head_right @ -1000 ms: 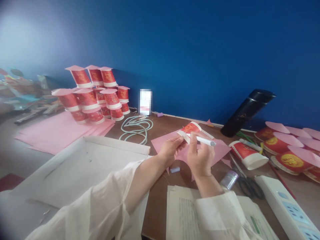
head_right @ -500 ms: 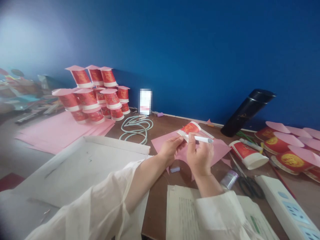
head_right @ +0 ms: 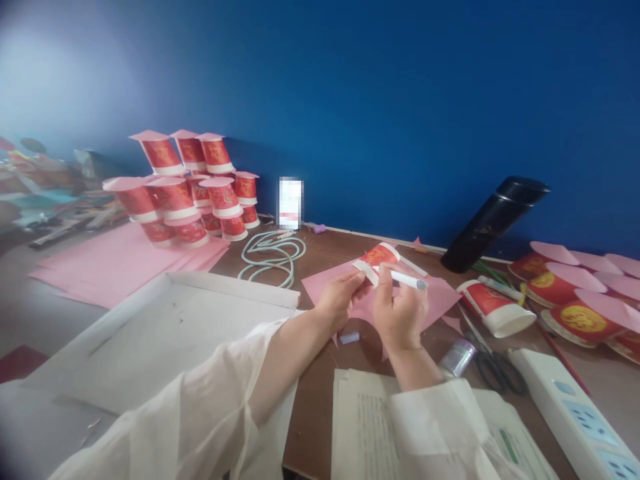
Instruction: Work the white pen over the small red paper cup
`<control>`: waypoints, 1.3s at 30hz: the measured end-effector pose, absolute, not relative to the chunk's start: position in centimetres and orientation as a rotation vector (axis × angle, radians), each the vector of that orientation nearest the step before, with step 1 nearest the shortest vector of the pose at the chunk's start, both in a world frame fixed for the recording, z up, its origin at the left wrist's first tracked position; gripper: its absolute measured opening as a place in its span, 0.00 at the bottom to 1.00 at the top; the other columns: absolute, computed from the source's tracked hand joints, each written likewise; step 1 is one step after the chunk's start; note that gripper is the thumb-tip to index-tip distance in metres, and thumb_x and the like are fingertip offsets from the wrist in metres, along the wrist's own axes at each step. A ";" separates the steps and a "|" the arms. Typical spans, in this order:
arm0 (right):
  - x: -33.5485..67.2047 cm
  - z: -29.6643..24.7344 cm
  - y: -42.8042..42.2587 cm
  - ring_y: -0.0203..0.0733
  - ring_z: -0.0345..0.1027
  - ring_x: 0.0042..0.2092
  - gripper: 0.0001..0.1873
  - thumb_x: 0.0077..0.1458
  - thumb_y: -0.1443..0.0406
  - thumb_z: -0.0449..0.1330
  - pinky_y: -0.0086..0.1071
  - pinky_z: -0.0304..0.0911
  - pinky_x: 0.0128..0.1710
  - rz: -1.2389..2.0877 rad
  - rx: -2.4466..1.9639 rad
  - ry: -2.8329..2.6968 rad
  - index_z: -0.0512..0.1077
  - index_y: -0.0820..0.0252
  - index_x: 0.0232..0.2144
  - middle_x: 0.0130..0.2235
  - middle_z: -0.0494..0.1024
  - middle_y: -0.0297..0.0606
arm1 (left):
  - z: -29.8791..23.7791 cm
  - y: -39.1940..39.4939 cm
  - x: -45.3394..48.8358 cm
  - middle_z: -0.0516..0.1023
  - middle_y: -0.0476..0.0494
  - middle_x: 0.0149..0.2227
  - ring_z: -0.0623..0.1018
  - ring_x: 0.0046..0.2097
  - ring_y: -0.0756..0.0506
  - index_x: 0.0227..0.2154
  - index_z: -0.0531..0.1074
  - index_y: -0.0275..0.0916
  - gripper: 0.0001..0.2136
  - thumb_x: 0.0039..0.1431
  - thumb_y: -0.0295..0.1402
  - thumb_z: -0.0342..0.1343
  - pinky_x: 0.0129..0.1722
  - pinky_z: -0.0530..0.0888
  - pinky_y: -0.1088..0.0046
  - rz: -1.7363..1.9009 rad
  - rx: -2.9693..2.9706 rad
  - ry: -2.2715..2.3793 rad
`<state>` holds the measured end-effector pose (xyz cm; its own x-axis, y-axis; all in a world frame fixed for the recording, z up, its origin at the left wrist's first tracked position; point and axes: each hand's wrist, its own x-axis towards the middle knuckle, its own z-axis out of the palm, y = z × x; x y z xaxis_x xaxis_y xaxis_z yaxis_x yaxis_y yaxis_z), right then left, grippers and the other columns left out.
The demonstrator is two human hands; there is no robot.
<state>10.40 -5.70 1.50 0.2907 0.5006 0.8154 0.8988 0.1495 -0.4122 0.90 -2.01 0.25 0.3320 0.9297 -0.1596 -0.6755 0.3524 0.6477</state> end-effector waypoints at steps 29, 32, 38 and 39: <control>10.6 1.2 -5.5 0.44 0.72 0.39 0.17 0.59 0.56 0.52 0.35 0.63 0.40 -0.426 -1.542 -1.411 0.75 0.61 0.36 0.38 0.79 0.45 | 0.3 -2.0 1.0 0.78 0.42 0.31 0.76 0.35 0.48 0.27 0.77 0.33 0.03 0.47 0.27 0.61 0.49 0.70 0.65 1.106 0.410 0.555; 10.6 1.3 -5.5 0.44 0.72 0.40 0.17 0.59 0.57 0.52 0.35 0.63 0.40 -0.424 -1.527 -1.427 0.75 0.61 0.36 0.38 0.79 0.45 | 0.0 -1.9 1.0 0.78 0.41 0.32 0.76 0.35 0.48 0.27 0.77 0.33 0.05 0.46 0.29 0.63 0.49 0.70 0.64 1.107 0.432 0.542; 10.7 1.2 -5.5 0.46 0.73 0.40 0.17 0.59 0.56 0.52 0.36 0.64 0.40 -0.459 -1.541 -1.412 0.75 0.62 0.37 0.38 0.79 0.47 | -0.3 -1.9 1.1 0.78 0.40 0.33 0.76 0.36 0.47 0.27 0.77 0.33 0.06 0.46 0.30 0.63 0.49 0.70 0.65 1.116 0.446 0.517; 10.7 1.2 -5.5 0.46 0.73 0.40 0.18 0.59 0.56 0.52 0.36 0.64 0.40 -0.463 -1.545 -1.410 0.75 0.62 0.37 0.38 0.79 0.47 | -0.3 -1.9 1.1 0.78 0.40 0.32 0.76 0.36 0.48 0.27 0.77 0.33 0.06 0.46 0.30 0.63 0.49 0.70 0.64 1.115 0.445 0.515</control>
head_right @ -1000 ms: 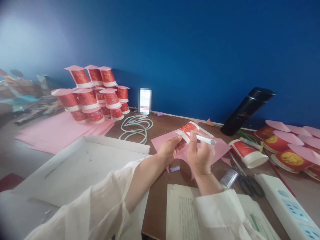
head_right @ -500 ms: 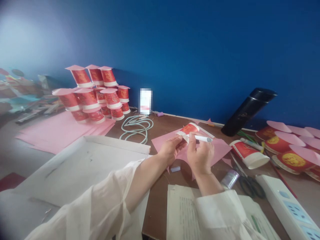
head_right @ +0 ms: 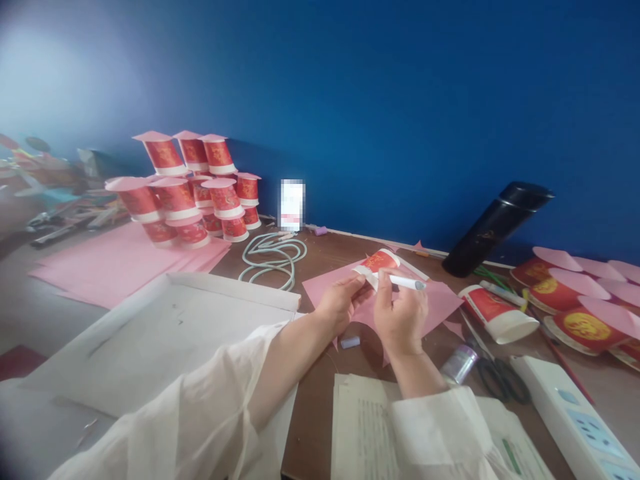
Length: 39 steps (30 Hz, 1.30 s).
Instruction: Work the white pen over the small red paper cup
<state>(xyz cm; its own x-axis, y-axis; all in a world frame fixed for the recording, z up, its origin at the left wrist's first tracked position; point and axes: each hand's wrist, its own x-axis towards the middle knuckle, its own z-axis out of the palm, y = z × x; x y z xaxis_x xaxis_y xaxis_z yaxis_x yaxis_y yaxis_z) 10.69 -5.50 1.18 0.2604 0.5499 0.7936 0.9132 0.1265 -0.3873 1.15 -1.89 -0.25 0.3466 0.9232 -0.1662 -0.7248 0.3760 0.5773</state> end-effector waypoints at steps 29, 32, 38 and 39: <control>10.5 1.4 -5.6 0.46 0.72 0.40 0.17 0.58 0.57 0.52 0.36 0.63 0.40 -0.466 -1.560 -1.353 0.75 0.62 0.36 0.38 0.79 0.46 | 0.7 -2.2 0.8 0.78 0.40 0.31 0.76 0.34 0.48 0.27 0.76 0.33 0.03 0.51 0.26 0.58 0.46 0.71 0.67 1.112 0.400 0.594; 10.4 1.5 -5.7 0.46 0.72 0.41 0.16 0.58 0.57 0.53 0.36 0.63 0.40 -0.433 -1.532 -1.344 0.75 0.62 0.37 0.39 0.79 0.46 | 0.5 -2.1 0.8 0.78 0.40 0.32 0.76 0.33 0.49 0.28 0.76 0.32 0.03 0.52 0.25 0.57 0.45 0.72 0.68 1.120 0.373 0.569; 10.3 1.4 -5.7 0.45 0.72 0.38 0.17 0.58 0.56 0.53 0.37 0.63 0.39 -0.441 -1.551 -1.347 0.75 0.62 0.36 0.37 0.79 0.46 | 0.4 -2.0 0.8 0.77 0.42 0.30 0.75 0.30 0.51 0.29 0.76 0.32 0.04 0.52 0.26 0.56 0.43 0.71 0.70 1.115 0.355 0.568; 10.3 1.4 -5.6 0.45 0.72 0.38 0.17 0.58 0.56 0.53 0.37 0.63 0.39 -0.445 -1.557 -1.349 0.75 0.62 0.36 0.37 0.79 0.45 | 0.4 -2.0 0.8 0.77 0.42 0.30 0.75 0.30 0.51 0.28 0.76 0.32 0.04 0.52 0.26 0.56 0.43 0.71 0.71 1.110 0.358 0.570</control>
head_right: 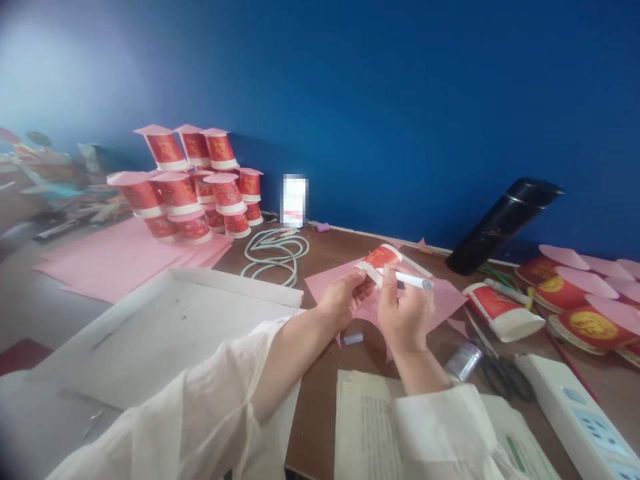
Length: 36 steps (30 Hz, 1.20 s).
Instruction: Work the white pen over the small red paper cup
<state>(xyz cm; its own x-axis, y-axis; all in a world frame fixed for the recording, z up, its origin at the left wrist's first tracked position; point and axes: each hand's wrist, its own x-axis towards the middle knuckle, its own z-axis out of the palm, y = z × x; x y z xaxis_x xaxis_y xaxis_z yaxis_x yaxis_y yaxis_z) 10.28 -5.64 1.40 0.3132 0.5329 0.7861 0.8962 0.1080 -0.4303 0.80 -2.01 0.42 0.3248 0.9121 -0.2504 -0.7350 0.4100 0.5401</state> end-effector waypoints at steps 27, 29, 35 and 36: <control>10.4 1.3 -5.6 0.46 0.70 0.36 0.19 0.58 0.55 0.51 0.37 0.60 0.36 -0.452 -1.635 -1.389 0.75 0.62 0.34 0.34 0.78 0.46 | 0.7 -2.3 0.9 0.75 0.44 0.27 0.74 0.30 0.51 0.25 0.76 0.32 0.03 0.48 0.28 0.62 0.45 0.70 0.68 1.125 0.427 0.573; 10.4 1.3 -5.6 0.45 0.70 0.35 0.18 0.58 0.55 0.51 0.37 0.60 0.36 -0.443 -1.627 -1.393 0.75 0.62 0.35 0.34 0.78 0.45 | 0.7 -2.3 0.9 0.75 0.44 0.27 0.74 0.30 0.51 0.24 0.76 0.32 0.03 0.48 0.27 0.61 0.45 0.70 0.69 1.129 0.423 0.570; 10.3 1.5 -5.7 0.45 0.70 0.42 0.15 0.59 0.58 0.52 0.37 0.63 0.42 -0.439 -1.489 -1.344 0.73 0.62 0.37 0.39 0.78 0.46 | 0.7 -2.4 1.0 0.75 0.44 0.27 0.75 0.30 0.51 0.26 0.75 0.31 0.02 0.51 0.24 0.58 0.45 0.72 0.69 1.125 0.357 0.567; 10.3 1.5 -5.7 0.45 0.70 0.42 0.15 0.59 0.58 0.52 0.38 0.63 0.42 -0.438 -1.482 -1.344 0.73 0.62 0.38 0.39 0.78 0.46 | 0.7 -2.4 1.0 0.75 0.44 0.27 0.75 0.30 0.51 0.26 0.75 0.31 0.02 0.51 0.24 0.58 0.45 0.72 0.69 1.124 0.340 0.574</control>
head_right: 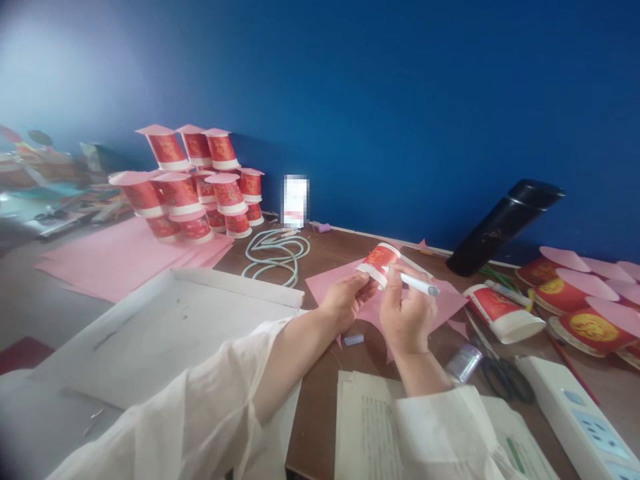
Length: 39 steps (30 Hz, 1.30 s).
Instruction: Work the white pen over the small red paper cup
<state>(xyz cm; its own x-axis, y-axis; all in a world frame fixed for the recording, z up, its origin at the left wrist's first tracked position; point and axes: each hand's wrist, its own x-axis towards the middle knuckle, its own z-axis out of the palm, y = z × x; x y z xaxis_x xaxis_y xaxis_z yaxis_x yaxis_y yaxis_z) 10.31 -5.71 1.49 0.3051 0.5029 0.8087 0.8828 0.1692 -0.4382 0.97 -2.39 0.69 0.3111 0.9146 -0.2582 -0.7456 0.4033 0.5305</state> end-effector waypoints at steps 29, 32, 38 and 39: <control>10.6 1.3 -5.5 0.46 0.70 0.37 0.17 0.58 0.57 0.51 0.38 0.62 0.37 -0.434 -1.596 -1.388 0.74 0.62 0.36 0.36 0.78 0.46 | 0.6 -2.3 1.1 0.74 0.43 0.25 0.76 0.29 0.50 0.24 0.73 0.30 0.04 0.52 0.23 0.57 0.48 0.72 0.65 1.101 0.341 0.546; 10.6 1.2 -5.4 0.46 0.71 0.37 0.17 0.58 0.57 0.51 0.38 0.62 0.38 -0.447 -1.599 -1.389 0.74 0.63 0.35 0.36 0.78 0.47 | 0.4 -2.2 1.1 0.75 0.43 0.25 0.76 0.30 0.50 0.25 0.74 0.30 0.04 0.53 0.23 0.56 0.48 0.72 0.66 1.095 0.345 0.543; 10.5 1.3 -5.4 0.47 0.71 0.40 0.17 0.58 0.57 0.51 0.38 0.63 0.40 -0.442 -1.581 -1.393 0.74 0.62 0.36 0.39 0.78 0.47 | 0.2 -2.2 1.1 0.76 0.42 0.27 0.76 0.31 0.50 0.26 0.74 0.32 0.03 0.52 0.24 0.57 0.48 0.71 0.67 1.096 0.373 0.554; 10.5 1.3 -5.4 0.47 0.71 0.41 0.17 0.59 0.57 0.51 0.38 0.63 0.40 -0.442 -1.582 -1.391 0.74 0.62 0.36 0.39 0.78 0.47 | 0.2 -2.2 1.1 0.76 0.42 0.27 0.76 0.31 0.50 0.26 0.74 0.32 0.03 0.52 0.25 0.57 0.48 0.71 0.67 1.096 0.379 0.552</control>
